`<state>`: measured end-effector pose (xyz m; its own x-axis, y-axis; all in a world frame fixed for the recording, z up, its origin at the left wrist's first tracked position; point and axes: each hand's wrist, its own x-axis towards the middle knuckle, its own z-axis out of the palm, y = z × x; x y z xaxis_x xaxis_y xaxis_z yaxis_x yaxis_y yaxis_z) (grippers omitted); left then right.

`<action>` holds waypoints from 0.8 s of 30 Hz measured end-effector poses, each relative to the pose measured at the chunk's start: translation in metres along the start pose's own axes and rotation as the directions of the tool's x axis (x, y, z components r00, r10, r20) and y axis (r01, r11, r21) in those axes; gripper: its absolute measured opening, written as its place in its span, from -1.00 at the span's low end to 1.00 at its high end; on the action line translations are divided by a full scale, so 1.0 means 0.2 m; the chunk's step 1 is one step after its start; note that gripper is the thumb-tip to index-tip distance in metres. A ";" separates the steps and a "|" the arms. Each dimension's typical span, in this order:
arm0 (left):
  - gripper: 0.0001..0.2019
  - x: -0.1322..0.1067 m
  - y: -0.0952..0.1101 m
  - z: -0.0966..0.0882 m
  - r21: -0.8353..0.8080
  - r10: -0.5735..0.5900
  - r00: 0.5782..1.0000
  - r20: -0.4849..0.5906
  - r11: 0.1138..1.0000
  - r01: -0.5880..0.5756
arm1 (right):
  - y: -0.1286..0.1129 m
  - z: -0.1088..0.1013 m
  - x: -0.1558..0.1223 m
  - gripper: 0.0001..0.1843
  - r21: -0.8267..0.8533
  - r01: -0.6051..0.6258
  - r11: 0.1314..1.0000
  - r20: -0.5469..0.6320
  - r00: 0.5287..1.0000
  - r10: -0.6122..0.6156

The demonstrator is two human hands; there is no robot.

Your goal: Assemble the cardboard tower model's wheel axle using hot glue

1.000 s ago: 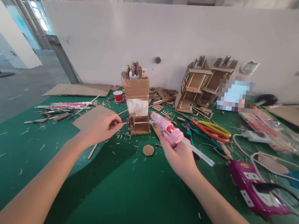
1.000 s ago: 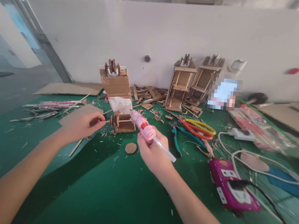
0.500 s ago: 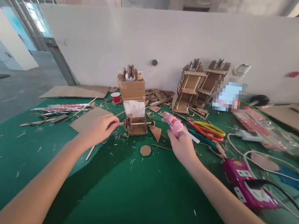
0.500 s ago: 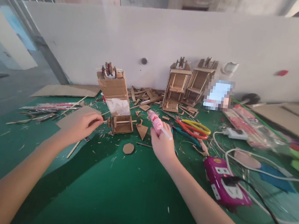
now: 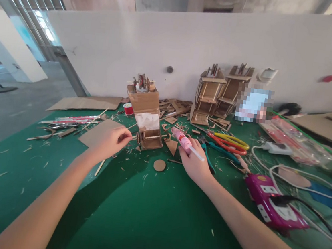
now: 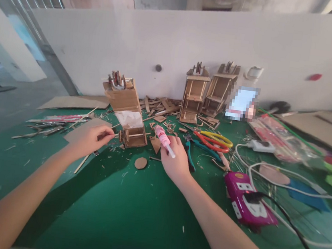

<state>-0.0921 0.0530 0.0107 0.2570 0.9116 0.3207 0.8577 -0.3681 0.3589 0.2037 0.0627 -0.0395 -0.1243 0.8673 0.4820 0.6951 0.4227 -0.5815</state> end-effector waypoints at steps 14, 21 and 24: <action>-0.75 0.00 -0.06 0.00 -0.103 -0.056 0.995 0.079 0.993 0.064 | -0.02 -0.01 0.00 -0.93 0.001 -0.016 1.000 0.012 1.000 0.016; -0.75 0.00 -0.04 -0.01 -0.043 -0.027 0.996 0.086 0.999 0.031 | -0.02 -0.01 0.00 -0.93 0.006 -0.039 0.999 0.024 0.999 0.038; -0.75 0.00 -0.04 -0.01 -0.024 -0.023 0.997 0.073 0.999 0.025 | -0.03 -0.01 0.00 -0.91 -0.005 -0.037 0.999 0.043 0.998 0.037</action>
<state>-0.0997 0.0558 0.0097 0.2688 0.9309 0.2471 0.8530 -0.3493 0.3878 0.2015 0.0590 -0.0353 -0.1288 0.8930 0.4313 0.7029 0.3890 -0.5955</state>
